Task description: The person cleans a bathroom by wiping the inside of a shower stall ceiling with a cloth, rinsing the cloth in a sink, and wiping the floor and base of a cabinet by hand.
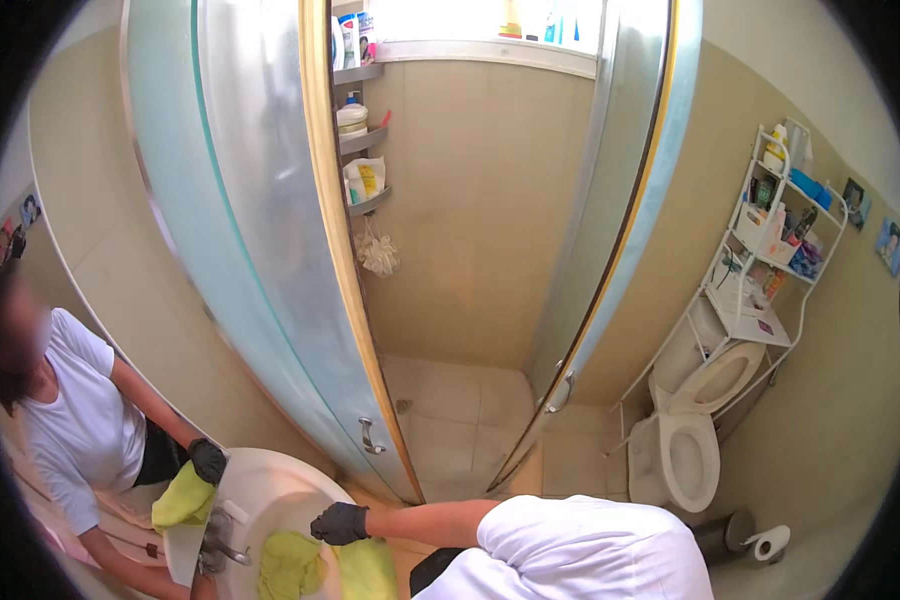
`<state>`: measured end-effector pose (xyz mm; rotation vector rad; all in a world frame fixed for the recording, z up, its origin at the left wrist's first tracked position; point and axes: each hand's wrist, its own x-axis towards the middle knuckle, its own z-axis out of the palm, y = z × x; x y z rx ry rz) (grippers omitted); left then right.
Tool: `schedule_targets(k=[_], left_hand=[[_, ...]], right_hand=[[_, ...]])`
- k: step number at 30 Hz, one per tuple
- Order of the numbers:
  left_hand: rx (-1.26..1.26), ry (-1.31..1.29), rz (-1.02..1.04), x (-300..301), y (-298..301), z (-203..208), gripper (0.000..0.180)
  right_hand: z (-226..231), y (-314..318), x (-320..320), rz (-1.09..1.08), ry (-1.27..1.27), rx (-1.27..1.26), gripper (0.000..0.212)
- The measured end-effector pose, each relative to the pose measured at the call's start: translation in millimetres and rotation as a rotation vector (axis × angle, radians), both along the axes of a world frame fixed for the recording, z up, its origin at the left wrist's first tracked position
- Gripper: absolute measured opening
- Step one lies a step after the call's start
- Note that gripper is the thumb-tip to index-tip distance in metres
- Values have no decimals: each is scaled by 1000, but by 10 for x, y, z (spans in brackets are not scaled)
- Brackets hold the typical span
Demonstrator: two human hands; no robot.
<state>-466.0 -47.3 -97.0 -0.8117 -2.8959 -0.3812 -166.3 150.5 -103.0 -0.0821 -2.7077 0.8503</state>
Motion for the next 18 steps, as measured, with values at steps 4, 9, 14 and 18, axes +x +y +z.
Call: schedule_targets(k=[4, 9, 14, 18], left_hand=[[6, -8, 5, 4, -19, -37, 28], [21, -13, -1, 12, -87, -112, 27], [27, -21, -20, 47, -208, -307, 27], [51, 57, -69, 78, -658, -494, 26]], right_hand=[[-24, 54, -35, 23, -19, -7, 14], [-33, 5, -28, 40, -20, 46, 13], [-82, -70, 42, 32, -60, 47, 13], [-520, -176, -140, 129, -124, 129, 15]])
